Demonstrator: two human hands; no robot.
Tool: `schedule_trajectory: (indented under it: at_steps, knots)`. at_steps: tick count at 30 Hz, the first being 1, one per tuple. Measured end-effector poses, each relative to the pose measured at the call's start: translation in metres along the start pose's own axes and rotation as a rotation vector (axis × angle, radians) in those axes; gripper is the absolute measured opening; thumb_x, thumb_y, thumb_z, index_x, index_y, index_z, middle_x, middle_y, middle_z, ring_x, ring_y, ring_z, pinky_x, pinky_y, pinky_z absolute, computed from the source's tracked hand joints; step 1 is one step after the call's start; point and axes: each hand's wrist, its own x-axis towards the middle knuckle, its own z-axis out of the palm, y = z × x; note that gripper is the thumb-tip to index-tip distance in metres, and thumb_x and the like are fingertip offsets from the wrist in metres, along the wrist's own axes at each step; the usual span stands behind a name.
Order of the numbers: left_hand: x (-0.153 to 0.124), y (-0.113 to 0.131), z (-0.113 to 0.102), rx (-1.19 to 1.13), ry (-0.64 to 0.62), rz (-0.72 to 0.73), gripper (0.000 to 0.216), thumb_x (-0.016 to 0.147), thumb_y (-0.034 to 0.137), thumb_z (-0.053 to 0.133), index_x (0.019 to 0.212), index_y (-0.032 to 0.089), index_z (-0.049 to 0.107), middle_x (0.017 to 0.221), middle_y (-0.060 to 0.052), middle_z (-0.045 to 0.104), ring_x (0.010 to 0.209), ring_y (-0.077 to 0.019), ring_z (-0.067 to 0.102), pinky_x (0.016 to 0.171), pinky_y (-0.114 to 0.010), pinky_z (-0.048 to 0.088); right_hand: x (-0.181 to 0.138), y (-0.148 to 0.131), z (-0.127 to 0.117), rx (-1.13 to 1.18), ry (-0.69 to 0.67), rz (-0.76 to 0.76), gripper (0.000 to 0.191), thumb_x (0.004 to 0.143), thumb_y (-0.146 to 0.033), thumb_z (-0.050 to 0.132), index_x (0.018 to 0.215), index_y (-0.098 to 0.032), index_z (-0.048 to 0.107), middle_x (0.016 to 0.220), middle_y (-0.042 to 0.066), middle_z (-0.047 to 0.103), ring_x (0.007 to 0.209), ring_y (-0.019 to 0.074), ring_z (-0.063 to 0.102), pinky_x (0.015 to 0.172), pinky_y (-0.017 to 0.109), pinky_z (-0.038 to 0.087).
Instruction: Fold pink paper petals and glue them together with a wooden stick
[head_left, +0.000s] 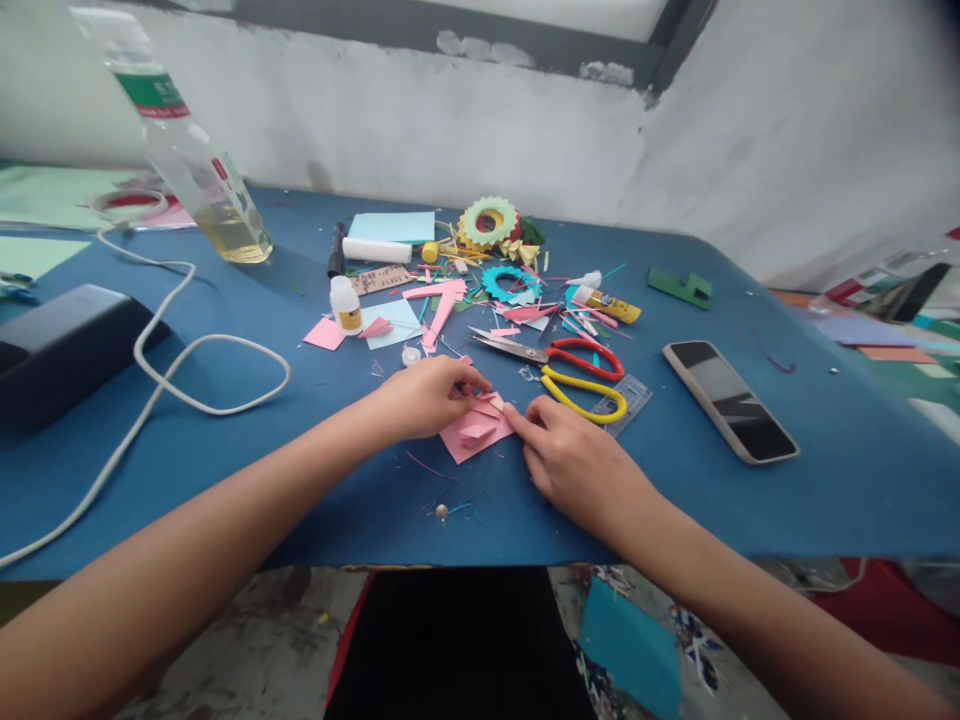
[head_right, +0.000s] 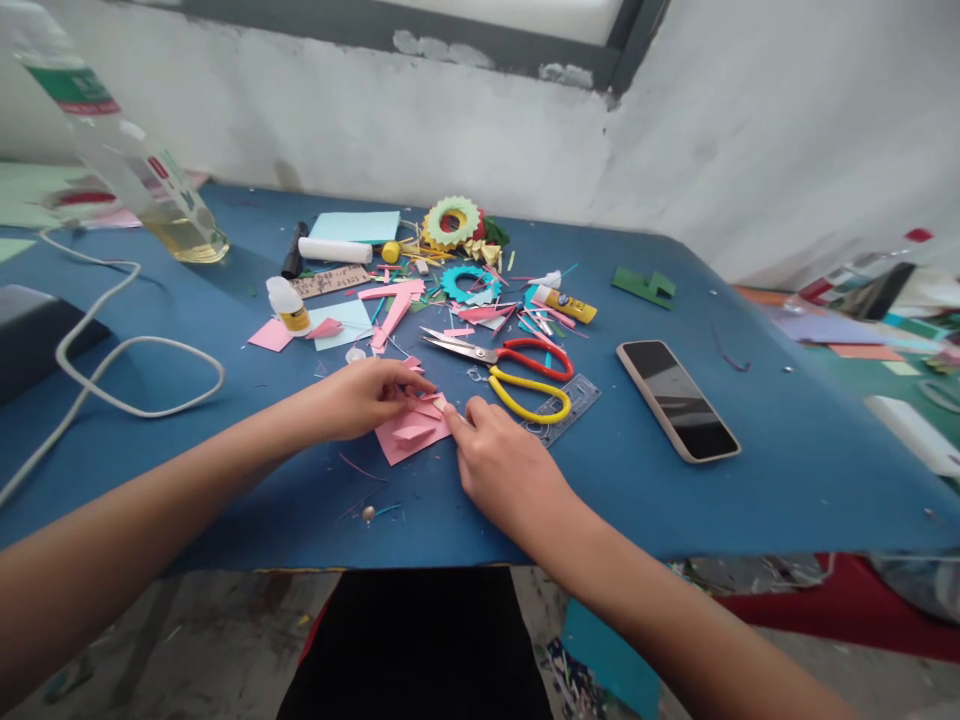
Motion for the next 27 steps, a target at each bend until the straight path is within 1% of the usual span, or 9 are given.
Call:
schedule_trajectory:
  at_steps: [5, 8, 12, 16, 18, 21, 24, 27]
  knots:
    - [0.000, 0.003, -0.002, -0.023, 0.009, 0.009, 0.033, 0.072, 0.010, 0.050, 0.098, 0.013, 0.070, 0.064, -0.002, 0.064, 0.057, -0.0120, 0.051, 0.056, -0.023, 0.040, -0.002, 0.005, 0.001, 0.023, 0.013, -0.021, 0.040, 0.086, -0.009, 0.034, 0.118, -0.006, 0.057, 0.086, 0.012, 0.056, 0.072, 0.0182, 0.051, 0.065, 0.031, 0.049]
    - [-0.001, 0.004, -0.005, -0.034, -0.013, 0.007, 0.033, 0.072, 0.010, 0.050, 0.098, 0.010, 0.070, 0.067, -0.004, 0.066, 0.057, -0.0116, 0.052, 0.056, -0.023, 0.041, -0.002, 0.008, 0.003, 0.040, 0.029, -0.041, 0.041, 0.085, -0.008, 0.035, 0.119, -0.005, 0.057, 0.085, 0.012, 0.056, 0.072, 0.0187, 0.052, 0.065, 0.033, 0.049]
    - [-0.001, 0.002, -0.005, -0.038, -0.027, 0.007, 0.033, 0.074, 0.013, 0.049, 0.100, 0.011, 0.070, 0.076, -0.007, 0.070, 0.062, -0.0135, 0.056, 0.060, -0.025, 0.043, 0.005, 0.010, 0.007, 0.068, 0.063, -0.057, 0.040, 0.085, -0.008, 0.036, 0.119, -0.003, 0.057, 0.086, 0.014, 0.056, 0.073, 0.0200, 0.052, 0.065, 0.034, 0.049]
    - [-0.001, -0.002, -0.001, -0.034, -0.029, 0.036, 0.031, 0.077, 0.018, 0.051, 0.102, 0.014, 0.070, 0.085, -0.009, 0.071, 0.072, -0.0162, 0.060, 0.071, -0.029, 0.046, 0.009, 0.010, 0.009, 0.123, 0.110, -0.059, 0.039, 0.085, -0.009, 0.037, 0.118, -0.003, 0.057, 0.085, 0.014, 0.056, 0.074, 0.0199, 0.052, 0.069, 0.033, 0.049]
    - [-0.002, -0.003, 0.000, -0.030, -0.016, 0.045, 0.031, 0.077, 0.018, 0.052, 0.103, 0.017, 0.070, 0.088, -0.008, 0.071, 0.076, -0.0163, 0.060, 0.077, -0.030, 0.045, 0.008, 0.010, 0.010, 0.153, 0.135, -0.057, 0.038, 0.086, -0.009, 0.036, 0.117, -0.004, 0.058, 0.085, 0.013, 0.056, 0.074, 0.0197, 0.052, 0.070, 0.033, 0.050]
    - [-0.004, -0.002, 0.001, -0.037, -0.003, 0.045, 0.031, 0.077, 0.017, 0.052, 0.103, 0.018, 0.069, 0.090, -0.008, 0.070, 0.078, -0.0163, 0.060, 0.082, -0.032, 0.045, 0.006, 0.010, 0.009, 0.192, 0.167, -0.055, 0.038, 0.086, -0.010, 0.036, 0.115, -0.004, 0.059, 0.085, 0.013, 0.057, 0.074, 0.0197, 0.053, 0.069, 0.034, 0.050]
    - [-0.004, -0.002, 0.001, -0.063, 0.000, 0.041, 0.029, 0.076, 0.017, 0.053, 0.100, 0.019, 0.070, 0.089, -0.007, 0.070, 0.078, -0.0166, 0.060, 0.082, -0.033, 0.044, 0.004, 0.009, 0.006, 0.229, 0.197, -0.048, 0.039, 0.085, -0.010, 0.036, 0.115, -0.003, 0.060, 0.085, 0.014, 0.057, 0.075, 0.0207, 0.053, 0.068, 0.035, 0.050]
    - [-0.003, -0.002, 0.001, -0.106, -0.001, 0.025, 0.027, 0.075, 0.017, 0.055, 0.097, 0.017, 0.071, 0.082, -0.007, 0.070, 0.075, -0.0168, 0.060, 0.077, -0.032, 0.045, 0.002, 0.011, 0.002, 0.279, 0.223, -0.017, 0.040, 0.084, -0.012, 0.036, 0.115, -0.005, 0.061, 0.085, 0.014, 0.057, 0.076, 0.0219, 0.053, 0.067, 0.037, 0.049]
